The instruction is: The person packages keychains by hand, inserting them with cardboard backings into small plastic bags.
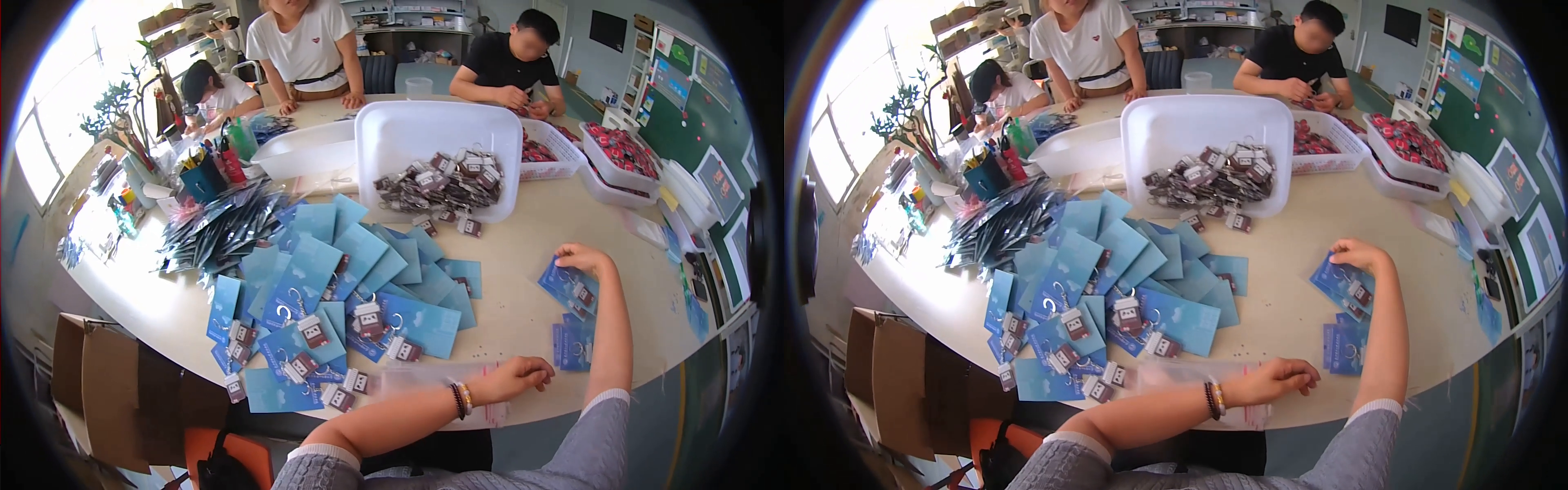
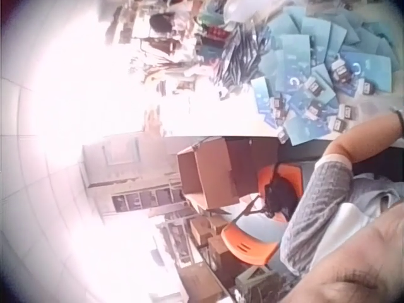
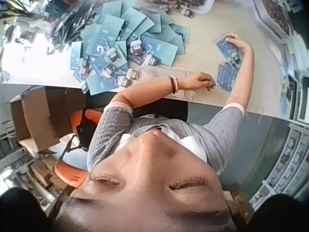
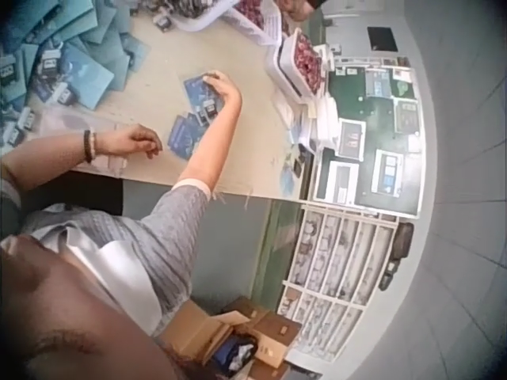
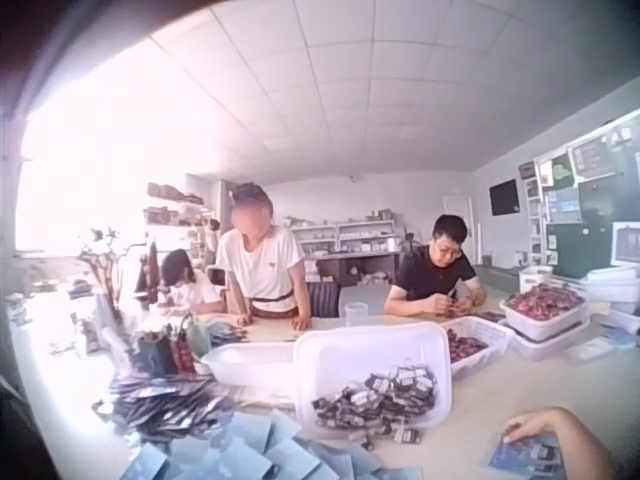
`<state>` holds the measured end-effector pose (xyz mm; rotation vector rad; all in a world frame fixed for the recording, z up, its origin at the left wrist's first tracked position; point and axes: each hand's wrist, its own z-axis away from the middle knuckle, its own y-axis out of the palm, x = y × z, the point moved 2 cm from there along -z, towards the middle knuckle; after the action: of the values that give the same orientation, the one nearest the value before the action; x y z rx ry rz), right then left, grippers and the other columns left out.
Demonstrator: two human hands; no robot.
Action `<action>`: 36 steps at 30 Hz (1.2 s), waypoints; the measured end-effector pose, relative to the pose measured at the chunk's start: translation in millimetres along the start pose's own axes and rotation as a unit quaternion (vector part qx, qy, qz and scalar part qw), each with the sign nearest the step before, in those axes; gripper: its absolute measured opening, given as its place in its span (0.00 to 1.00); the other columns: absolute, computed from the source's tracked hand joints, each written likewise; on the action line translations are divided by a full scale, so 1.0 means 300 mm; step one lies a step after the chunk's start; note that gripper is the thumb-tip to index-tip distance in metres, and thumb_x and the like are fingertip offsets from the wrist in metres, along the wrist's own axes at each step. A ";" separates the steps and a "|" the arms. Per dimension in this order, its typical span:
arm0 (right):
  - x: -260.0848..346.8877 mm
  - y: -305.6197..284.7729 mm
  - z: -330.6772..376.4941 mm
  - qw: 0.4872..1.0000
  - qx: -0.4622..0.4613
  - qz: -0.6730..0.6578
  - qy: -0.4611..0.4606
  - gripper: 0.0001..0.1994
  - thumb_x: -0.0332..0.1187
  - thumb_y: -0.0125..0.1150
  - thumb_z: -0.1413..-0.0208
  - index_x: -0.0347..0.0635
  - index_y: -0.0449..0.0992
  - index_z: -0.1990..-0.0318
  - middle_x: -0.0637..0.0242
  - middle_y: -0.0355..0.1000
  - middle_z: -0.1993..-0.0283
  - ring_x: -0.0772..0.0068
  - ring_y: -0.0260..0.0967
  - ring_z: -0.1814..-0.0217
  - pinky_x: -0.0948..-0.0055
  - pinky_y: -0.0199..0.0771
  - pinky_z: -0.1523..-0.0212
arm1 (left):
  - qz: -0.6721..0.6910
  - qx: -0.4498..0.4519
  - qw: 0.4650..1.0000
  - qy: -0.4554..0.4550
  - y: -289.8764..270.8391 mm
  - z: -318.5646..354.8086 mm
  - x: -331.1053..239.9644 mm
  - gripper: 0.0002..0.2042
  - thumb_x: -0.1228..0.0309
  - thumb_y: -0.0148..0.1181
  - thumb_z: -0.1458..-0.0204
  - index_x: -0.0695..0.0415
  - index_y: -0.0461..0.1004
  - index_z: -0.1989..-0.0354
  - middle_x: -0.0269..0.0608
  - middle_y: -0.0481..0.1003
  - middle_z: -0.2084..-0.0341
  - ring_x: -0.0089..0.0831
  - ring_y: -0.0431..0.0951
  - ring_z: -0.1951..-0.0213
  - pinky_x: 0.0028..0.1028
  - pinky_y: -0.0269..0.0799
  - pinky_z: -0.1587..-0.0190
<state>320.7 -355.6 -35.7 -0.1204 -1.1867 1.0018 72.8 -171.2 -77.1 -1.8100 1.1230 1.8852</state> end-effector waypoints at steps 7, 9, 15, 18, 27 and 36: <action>-0.046 0.008 -0.003 0.994 -0.003 -0.107 0.023 0.16 0.34 0.59 0.51 0.38 0.71 0.55 0.67 0.71 0.60 0.77 0.65 0.56 0.76 0.63 0.53 | 0.025 0.000 1.000 0.001 0.000 -0.003 0.038 0.10 0.73 0.42 0.41 0.65 0.68 0.59 0.35 0.69 0.68 0.21 0.71 0.64 0.22 0.67 0.58; -0.082 -0.014 0.005 0.992 -0.007 -0.126 0.019 0.16 0.34 0.59 0.50 0.38 0.71 0.55 0.67 0.71 0.60 0.77 0.66 0.57 0.77 0.64 0.53 | 0.055 0.022 0.998 0.009 0.006 -0.019 0.061 0.10 0.73 0.42 0.41 0.65 0.68 0.59 0.35 0.69 0.68 0.21 0.71 0.64 0.21 0.67 0.58; -0.066 0.004 -0.004 0.978 -0.038 -0.202 0.024 0.13 0.35 0.57 0.48 0.39 0.71 0.56 0.69 0.71 0.62 0.78 0.68 0.61 0.78 0.67 0.58 | 0.065 0.015 0.998 0.011 -0.016 -0.015 0.068 0.10 0.72 0.43 0.41 0.65 0.68 0.59 0.35 0.69 0.67 0.22 0.71 0.64 0.22 0.68 0.58; -0.087 -0.005 -0.010 0.975 -0.018 -0.222 0.008 0.14 0.38 0.58 0.47 0.39 0.72 0.57 0.69 0.72 0.62 0.79 0.67 0.61 0.79 0.66 0.57 | 0.063 0.020 0.998 0.012 -0.018 -0.018 0.070 0.10 0.72 0.43 0.41 0.65 0.68 0.59 0.35 0.70 0.67 0.22 0.71 0.64 0.22 0.68 0.58; -0.107 0.018 -0.007 0.975 -0.028 -0.220 0.006 0.13 0.41 0.55 0.45 0.40 0.72 0.61 0.71 0.72 0.65 0.80 0.68 0.64 0.79 0.67 0.59 | 0.072 0.024 0.997 0.005 -0.015 -0.008 0.067 0.11 0.71 0.42 0.40 0.64 0.68 0.58 0.36 0.70 0.66 0.22 0.71 0.63 0.23 0.68 0.56; -0.028 0.015 -0.027 0.992 -0.034 -0.114 0.048 0.12 0.42 0.57 0.46 0.45 0.72 0.62 0.74 0.69 0.68 0.82 0.65 0.66 0.80 0.65 0.62 | 0.101 0.014 0.995 0.014 -0.017 -0.033 0.051 0.09 0.73 0.42 0.41 0.64 0.68 0.61 0.34 0.69 0.70 0.22 0.71 0.65 0.23 0.69 0.59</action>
<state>324.5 -355.5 -47.6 -0.0837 -1.1194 0.7481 80.7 -179.4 -92.1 -1.7710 1.3813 1.9470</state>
